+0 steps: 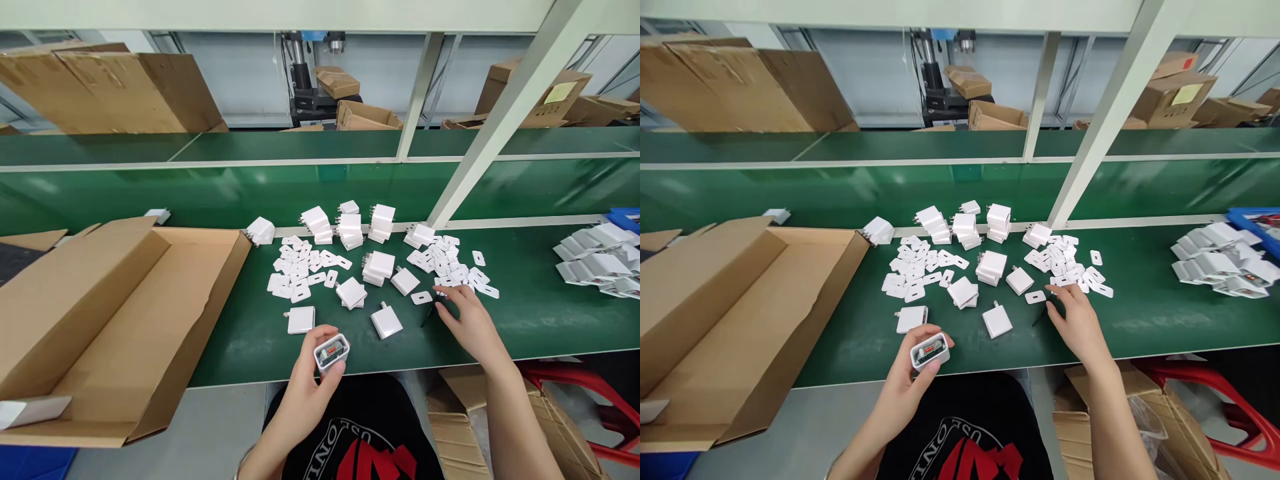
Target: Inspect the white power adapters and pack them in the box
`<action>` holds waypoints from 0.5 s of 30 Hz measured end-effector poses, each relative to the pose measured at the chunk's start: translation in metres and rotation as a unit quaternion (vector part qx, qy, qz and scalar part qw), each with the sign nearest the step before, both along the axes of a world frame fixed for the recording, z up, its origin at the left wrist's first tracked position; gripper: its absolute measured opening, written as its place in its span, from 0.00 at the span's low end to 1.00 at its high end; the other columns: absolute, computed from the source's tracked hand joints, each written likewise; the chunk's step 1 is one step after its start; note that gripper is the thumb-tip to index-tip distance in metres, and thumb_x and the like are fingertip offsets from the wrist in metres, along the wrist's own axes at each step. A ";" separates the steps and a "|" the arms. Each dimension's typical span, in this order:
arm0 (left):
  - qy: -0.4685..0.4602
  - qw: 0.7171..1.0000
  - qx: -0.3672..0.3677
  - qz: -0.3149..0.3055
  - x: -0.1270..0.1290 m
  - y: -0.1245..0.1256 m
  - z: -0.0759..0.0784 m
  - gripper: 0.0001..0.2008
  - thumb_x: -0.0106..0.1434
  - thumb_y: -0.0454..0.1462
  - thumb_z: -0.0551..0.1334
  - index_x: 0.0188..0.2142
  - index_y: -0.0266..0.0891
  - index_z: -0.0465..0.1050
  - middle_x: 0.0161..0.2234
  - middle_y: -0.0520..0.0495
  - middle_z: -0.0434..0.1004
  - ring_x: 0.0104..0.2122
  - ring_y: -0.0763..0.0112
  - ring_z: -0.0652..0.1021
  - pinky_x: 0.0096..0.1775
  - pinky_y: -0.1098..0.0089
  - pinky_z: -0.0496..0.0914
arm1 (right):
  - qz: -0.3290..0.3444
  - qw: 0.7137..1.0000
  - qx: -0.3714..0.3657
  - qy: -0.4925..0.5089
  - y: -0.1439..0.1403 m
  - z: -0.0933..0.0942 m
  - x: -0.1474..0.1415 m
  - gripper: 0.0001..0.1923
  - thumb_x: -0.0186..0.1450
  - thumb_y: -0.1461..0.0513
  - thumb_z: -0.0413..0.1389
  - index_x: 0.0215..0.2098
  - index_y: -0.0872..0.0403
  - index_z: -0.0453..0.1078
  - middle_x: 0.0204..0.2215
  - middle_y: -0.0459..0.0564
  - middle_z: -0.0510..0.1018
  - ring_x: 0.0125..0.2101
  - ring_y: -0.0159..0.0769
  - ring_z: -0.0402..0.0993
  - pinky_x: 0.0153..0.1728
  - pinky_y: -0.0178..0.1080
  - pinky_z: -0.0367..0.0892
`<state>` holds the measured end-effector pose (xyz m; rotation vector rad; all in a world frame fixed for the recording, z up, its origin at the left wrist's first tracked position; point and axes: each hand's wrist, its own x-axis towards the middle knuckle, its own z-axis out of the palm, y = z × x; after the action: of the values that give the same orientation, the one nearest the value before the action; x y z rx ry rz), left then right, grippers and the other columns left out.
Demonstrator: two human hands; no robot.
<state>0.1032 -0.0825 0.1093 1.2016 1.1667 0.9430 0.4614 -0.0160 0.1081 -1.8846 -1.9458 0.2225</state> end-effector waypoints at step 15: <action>-0.001 0.998 -0.033 -0.047 0.006 0.003 -0.018 0.32 0.77 0.61 0.42 0.53 0.42 0.71 0.44 0.43 0.79 0.32 0.67 0.69 0.30 0.68 0.55 | 0.088 0.983 -0.146 0.067 0.056 0.001 -0.001 0.13 0.65 0.52 0.59 0.45 0.47 0.78 0.35 0.49 0.78 0.33 0.43 0.77 0.37 0.44 0.71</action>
<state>0.1090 -0.0794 0.0909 1.1920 1.1217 0.8284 0.4605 0.0400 0.1095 -1.8121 -2.0775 0.7061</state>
